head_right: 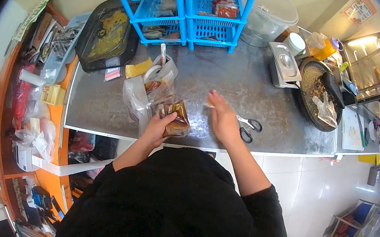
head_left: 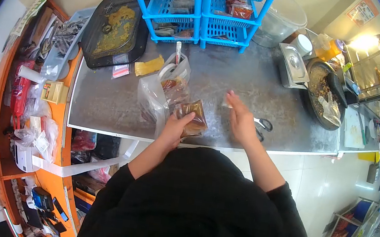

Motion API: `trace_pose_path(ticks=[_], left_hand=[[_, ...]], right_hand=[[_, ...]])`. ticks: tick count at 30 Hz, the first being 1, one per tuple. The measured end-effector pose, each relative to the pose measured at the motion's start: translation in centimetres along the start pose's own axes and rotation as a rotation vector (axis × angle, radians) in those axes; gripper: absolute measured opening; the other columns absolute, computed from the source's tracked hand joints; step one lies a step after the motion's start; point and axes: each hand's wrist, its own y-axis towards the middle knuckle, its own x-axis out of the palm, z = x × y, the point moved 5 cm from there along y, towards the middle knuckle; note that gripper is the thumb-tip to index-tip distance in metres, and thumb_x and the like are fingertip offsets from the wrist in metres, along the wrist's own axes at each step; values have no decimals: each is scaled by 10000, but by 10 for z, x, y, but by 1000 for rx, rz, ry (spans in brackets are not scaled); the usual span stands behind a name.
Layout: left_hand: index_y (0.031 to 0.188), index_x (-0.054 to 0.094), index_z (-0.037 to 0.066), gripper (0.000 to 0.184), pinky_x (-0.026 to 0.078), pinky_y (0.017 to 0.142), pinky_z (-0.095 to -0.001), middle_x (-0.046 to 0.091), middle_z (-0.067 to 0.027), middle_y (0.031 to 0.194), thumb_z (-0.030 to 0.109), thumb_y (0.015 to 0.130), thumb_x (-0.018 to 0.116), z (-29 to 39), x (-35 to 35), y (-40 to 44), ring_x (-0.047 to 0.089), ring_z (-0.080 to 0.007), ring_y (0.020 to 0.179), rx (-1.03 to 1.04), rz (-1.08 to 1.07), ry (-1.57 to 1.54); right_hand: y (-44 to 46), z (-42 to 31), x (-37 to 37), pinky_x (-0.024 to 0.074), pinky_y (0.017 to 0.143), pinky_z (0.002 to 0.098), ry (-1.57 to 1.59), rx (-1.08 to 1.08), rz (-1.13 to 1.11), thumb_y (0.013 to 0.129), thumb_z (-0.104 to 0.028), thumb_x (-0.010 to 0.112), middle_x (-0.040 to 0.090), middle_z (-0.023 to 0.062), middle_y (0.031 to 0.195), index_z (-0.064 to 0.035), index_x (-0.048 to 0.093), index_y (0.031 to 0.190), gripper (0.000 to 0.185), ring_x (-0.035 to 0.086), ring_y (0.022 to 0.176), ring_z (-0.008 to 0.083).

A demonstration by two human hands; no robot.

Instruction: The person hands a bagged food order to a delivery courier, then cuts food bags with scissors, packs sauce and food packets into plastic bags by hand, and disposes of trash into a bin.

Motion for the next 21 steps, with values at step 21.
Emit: trace_pose_path(ticks=[21], left_hand=[[1231,493,87,374,525,817,-355,593,-70,1102,300,932,563,-12,23,-2,607,-193,982,-97,-136,-194]], right_hand=[[-22,-71,31,146,1081,562,94,125,-307,878,-360,575,74,226,1520,-61,289,1428,689,109,1409,370]])
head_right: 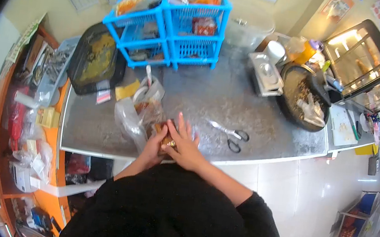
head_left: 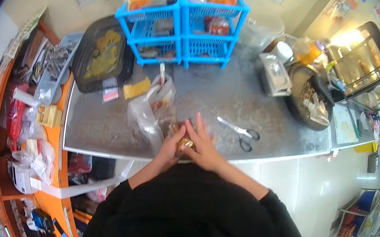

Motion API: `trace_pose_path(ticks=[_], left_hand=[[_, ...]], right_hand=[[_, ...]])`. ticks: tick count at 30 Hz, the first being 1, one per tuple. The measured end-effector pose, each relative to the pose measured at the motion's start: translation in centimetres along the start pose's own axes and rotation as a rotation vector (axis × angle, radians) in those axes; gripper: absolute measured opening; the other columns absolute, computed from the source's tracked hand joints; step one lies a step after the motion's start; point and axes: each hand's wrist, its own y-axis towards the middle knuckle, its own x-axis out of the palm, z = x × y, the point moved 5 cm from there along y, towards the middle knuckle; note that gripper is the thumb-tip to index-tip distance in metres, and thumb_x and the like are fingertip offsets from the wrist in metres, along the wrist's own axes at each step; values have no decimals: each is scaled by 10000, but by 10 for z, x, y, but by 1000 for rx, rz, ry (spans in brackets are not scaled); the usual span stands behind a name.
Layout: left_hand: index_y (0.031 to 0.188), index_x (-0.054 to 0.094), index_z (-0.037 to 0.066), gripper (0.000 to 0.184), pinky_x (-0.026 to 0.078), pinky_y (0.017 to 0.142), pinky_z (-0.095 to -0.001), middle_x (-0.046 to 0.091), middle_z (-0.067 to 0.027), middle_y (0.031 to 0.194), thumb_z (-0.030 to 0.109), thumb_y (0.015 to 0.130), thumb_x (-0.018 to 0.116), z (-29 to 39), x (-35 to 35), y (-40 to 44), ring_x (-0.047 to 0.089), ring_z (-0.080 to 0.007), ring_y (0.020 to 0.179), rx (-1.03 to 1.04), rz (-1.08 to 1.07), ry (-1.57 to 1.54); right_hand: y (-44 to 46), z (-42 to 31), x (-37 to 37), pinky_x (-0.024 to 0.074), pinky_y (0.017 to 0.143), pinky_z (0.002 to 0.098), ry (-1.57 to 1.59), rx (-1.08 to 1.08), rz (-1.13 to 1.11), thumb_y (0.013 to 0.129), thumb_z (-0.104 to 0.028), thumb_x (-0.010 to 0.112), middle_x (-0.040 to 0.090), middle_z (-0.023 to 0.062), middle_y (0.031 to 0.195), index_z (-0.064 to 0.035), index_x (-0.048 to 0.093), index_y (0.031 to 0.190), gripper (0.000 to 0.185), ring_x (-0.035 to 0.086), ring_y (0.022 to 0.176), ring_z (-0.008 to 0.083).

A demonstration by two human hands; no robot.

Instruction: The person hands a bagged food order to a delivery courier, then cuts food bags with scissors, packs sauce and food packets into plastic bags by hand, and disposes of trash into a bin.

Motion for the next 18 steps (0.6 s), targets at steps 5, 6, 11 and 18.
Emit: trace_pose_path(ticks=[5,6,11,18], left_hand=[[1255,469,81,370,478,893,-363,576,-84,1133,297,959,510,1,4,8,586,-206,1018,66,-30,123],[1283,439,73,394,461,915,-364,557,-91,1161,291,962,504,2,11,15,571,-214,1043,95,-73,180],[1378,278,10,735,312,1016,-465,388,-214,1317,379,854,639,9,0,11,403,-363,1197,551,299,1359],[1281,478,71,539,251,1003,-502,439,-151,1288,267,805,640,111,21,-69,372,-359,1196,1025,720,1910]], right_hand=[[7,40,25,354,1006,370,738,248,121,892,-417,573,453,241,1280,72,368,1310,675,445,1198,309],[9,54,32,383,975,365,674,286,117,884,-419,586,514,213,1209,66,398,1284,656,494,1132,293],[-1,89,30,462,857,352,769,504,35,833,-421,646,632,170,1015,49,508,1184,603,600,955,291],[2,90,13,386,924,491,-414,498,175,742,-387,718,561,188,1169,-1,446,1277,714,502,1129,366]])
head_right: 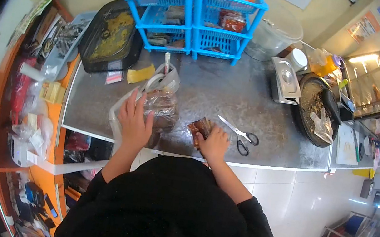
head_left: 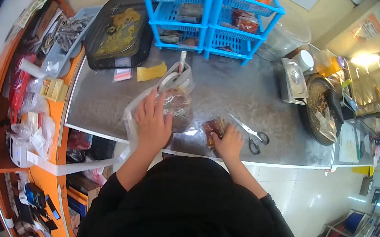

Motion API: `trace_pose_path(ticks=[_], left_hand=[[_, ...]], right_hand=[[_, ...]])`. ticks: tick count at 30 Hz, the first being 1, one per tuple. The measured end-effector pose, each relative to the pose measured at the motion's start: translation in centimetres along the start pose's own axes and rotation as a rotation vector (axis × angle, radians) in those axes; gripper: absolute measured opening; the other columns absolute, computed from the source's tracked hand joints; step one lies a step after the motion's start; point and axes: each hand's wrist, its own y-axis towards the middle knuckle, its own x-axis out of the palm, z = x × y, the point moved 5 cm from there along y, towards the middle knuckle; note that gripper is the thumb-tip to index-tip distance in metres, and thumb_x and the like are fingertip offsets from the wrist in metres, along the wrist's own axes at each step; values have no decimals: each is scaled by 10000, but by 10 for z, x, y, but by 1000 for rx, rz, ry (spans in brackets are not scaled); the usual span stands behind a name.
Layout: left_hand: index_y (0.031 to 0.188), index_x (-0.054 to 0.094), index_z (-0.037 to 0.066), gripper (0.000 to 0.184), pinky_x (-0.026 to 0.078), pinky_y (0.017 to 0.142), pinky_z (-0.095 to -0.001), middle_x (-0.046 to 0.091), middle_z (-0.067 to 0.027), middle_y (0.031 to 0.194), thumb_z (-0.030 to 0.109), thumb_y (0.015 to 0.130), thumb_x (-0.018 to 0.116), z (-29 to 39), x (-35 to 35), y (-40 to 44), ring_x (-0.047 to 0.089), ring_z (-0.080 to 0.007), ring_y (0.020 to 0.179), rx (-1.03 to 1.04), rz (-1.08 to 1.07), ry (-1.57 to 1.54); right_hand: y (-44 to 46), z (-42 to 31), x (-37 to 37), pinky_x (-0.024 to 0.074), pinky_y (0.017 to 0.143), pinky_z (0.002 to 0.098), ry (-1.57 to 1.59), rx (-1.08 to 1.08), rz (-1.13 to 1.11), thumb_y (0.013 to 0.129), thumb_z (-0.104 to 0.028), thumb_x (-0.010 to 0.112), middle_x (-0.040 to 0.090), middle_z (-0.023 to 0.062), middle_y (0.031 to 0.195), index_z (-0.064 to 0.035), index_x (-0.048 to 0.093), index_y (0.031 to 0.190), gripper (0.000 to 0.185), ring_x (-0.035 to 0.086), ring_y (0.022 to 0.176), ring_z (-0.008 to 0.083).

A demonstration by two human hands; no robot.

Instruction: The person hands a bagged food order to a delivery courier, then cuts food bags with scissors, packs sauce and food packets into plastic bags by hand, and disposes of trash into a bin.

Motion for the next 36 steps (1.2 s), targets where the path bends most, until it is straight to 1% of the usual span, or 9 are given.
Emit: trace_pose_path(ticks=[1,4,9,12,15,24,27,33,36], left_hand=[[1273,487,83,525,245,1000,-502,455,-128,1278,263,804,641,-8,0,-2,382,-348,1188,-29,-33,56],[1254,513,125,493,229,991,-499,494,-70,1261,265,799,646,-29,-2,-8,409,-314,1170,-117,-167,164],[1212,564,210,441,198,997,-522,529,-14,1225,287,789,660,-40,-2,-13,442,-260,1130,-133,-248,115],[1161,606,234,383,164,999,-575,548,18,1133,278,785,662,-30,-8,-1,450,-256,1096,106,6,265],[1022,643,201,244,154,991,-634,547,15,1047,252,784,636,-33,-1,5,454,-261,1087,124,34,244],[775,650,185,108,149,989,-634,543,-2,1083,285,744,672,-30,21,-20,448,-291,1084,189,-78,195],[785,651,190,122,162,988,-628,540,-9,1092,303,743,673,-29,23,-25,439,-296,1096,182,-46,202],[804,655,200,116,164,980,-626,525,-16,1100,311,772,665,-30,10,-27,401,-306,1122,114,-81,175],[801,654,194,119,169,966,-627,509,-26,1115,313,790,659,-36,-7,-28,389,-310,1126,-5,-65,187]], right_hand=[[2,-2,-3,327,938,552,16,57,42,725,-359,729,507,174,1251,-24,406,1305,744,429,1208,346],[6,-48,-44,381,905,499,183,-353,440,739,-287,720,542,173,1200,-35,474,1234,607,489,1141,340],[52,-163,-60,468,835,405,476,-1060,261,776,-170,676,630,145,1023,-42,629,1009,270,599,945,342],[78,-198,-28,500,776,440,-35,-758,-270,776,-172,678,644,151,1004,-42,647,1001,263,639,879,339],[83,-197,-20,514,720,469,-307,-550,-400,811,-177,634,620,165,1078,-43,638,1062,285,658,840,348],[73,-182,35,504,757,395,-546,-525,-205,835,-161,583,595,98,1187,-69,639,1108,294,643,1011,263],[83,-170,50,515,734,411,-504,-465,-448,819,-159,581,660,106,1075,-66,683,1012,237,662,951,269],[62,-160,24,523,722,408,-315,-580,-355,770,-214,620,687,137,893,-101,711,886,186,667,843,302],[53,-164,-13,510,698,400,178,-634,-339,764,-217,648,674,144,889,-107,702,866,160,655,813,324]])
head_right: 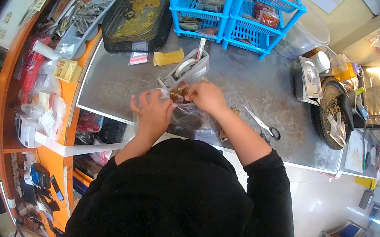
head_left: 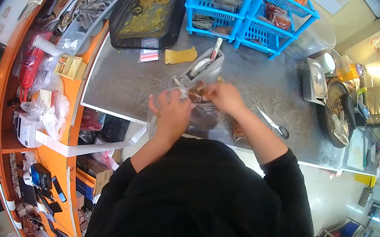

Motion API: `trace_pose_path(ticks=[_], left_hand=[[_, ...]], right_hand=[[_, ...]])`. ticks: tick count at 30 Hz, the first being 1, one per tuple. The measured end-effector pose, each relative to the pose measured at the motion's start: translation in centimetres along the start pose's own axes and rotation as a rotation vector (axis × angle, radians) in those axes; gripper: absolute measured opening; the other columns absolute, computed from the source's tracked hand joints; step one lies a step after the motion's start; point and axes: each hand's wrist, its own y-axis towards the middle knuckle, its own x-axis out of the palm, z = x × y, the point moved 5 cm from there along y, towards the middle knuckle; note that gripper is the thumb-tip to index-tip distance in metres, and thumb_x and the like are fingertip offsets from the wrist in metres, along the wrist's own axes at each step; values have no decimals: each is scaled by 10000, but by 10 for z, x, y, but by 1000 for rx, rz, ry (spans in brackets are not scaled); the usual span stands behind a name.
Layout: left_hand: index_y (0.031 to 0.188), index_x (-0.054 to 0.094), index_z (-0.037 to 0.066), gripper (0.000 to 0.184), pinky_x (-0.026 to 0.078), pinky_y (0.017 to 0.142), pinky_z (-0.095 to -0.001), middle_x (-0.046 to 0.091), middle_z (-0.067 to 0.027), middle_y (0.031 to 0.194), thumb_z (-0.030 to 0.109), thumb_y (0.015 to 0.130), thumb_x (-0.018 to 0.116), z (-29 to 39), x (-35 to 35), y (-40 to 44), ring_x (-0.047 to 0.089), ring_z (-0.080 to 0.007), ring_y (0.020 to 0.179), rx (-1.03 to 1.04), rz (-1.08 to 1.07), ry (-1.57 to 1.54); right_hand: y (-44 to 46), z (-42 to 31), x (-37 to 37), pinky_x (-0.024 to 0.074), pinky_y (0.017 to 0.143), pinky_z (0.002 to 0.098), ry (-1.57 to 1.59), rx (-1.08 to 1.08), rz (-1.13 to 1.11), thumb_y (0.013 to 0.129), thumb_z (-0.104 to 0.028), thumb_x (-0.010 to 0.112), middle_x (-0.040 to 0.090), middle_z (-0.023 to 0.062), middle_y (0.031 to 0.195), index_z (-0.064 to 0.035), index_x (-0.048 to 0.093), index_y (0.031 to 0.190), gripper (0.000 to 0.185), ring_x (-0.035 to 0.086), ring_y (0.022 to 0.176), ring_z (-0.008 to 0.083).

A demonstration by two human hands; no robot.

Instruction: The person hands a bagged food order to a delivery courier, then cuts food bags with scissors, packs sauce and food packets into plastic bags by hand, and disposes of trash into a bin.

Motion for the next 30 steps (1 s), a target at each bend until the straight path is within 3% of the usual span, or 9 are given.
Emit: trace_pose_path(ticks=[6,9,12,15,19,22,23,26,30], left_hand=[[966,647,154,288,163,963,-617,496,-59,1128,378,787,668,-10,-6,-2,379,-319,1132,-81,-136,39],[1172,547,101,587,200,998,-573,485,-107,1142,444,728,719,1,-24,3,380,-342,1139,-95,25,-184],[1295,414,60,842,318,995,-475,458,-139,1192,458,652,785,25,-45,19,420,-312,1130,153,68,-529],[1311,401,66,855,416,943,-390,417,-127,1273,392,641,822,42,6,24,461,-268,1135,-49,-439,-1202],[1317,400,63,730,464,876,-318,467,-88,1227,227,728,799,63,29,33,519,-183,1063,-290,-400,-1855],[1246,451,61,656,459,888,-339,488,-87,1158,163,705,808,80,24,43,519,-183,1063,-256,-568,-1800],[1136,523,57,450,454,858,-301,518,-67,1107,144,763,759,81,33,43,514,-154,1040,-255,-589,-1731],[992,578,54,201,446,803,-254,568,-44,1015,120,832,680,84,32,53,536,-118,952,47,-207,-1145],[911,582,45,114,448,780,-247,584,-46,1021,157,896,593,101,45,51,559,-126,892,-44,-521,-1611]], right_hand=[[-19,-19,-50,471,656,344,379,-63,204,748,-189,727,645,139,743,-60,682,869,183,632,687,250],[-38,-16,-71,457,643,312,417,31,114,751,-172,737,634,100,691,-45,682,877,188,599,665,162],[-61,-13,-81,450,642,304,514,15,6,760,-153,732,637,64,696,-25,674,873,179,571,672,114],[-75,-7,-79,450,655,295,498,-26,-101,767,-135,725,647,34,711,-24,671,871,162,552,671,101],[-88,9,-92,449,680,286,544,-59,-63,766,-132,726,651,33,731,-29,663,861,153,558,687,99],[-101,20,-96,446,691,283,572,-97,-85,763,-136,734,650,25,744,-31,661,858,159,555,703,93],[-104,24,-96,445,693,283,592,-91,-85,763,-138,736,648,21,745,-31,660,858,163,554,708,92],[-116,33,-101,444,697,281,614,-79,-148,763,-144,740,644,9,748,-29,658,864,173,557,721,88],[-128,41,-111,448,688,279,722,-100,-158,768,-150,739,641,0,748,-26,654,869,181,569,725,85]])
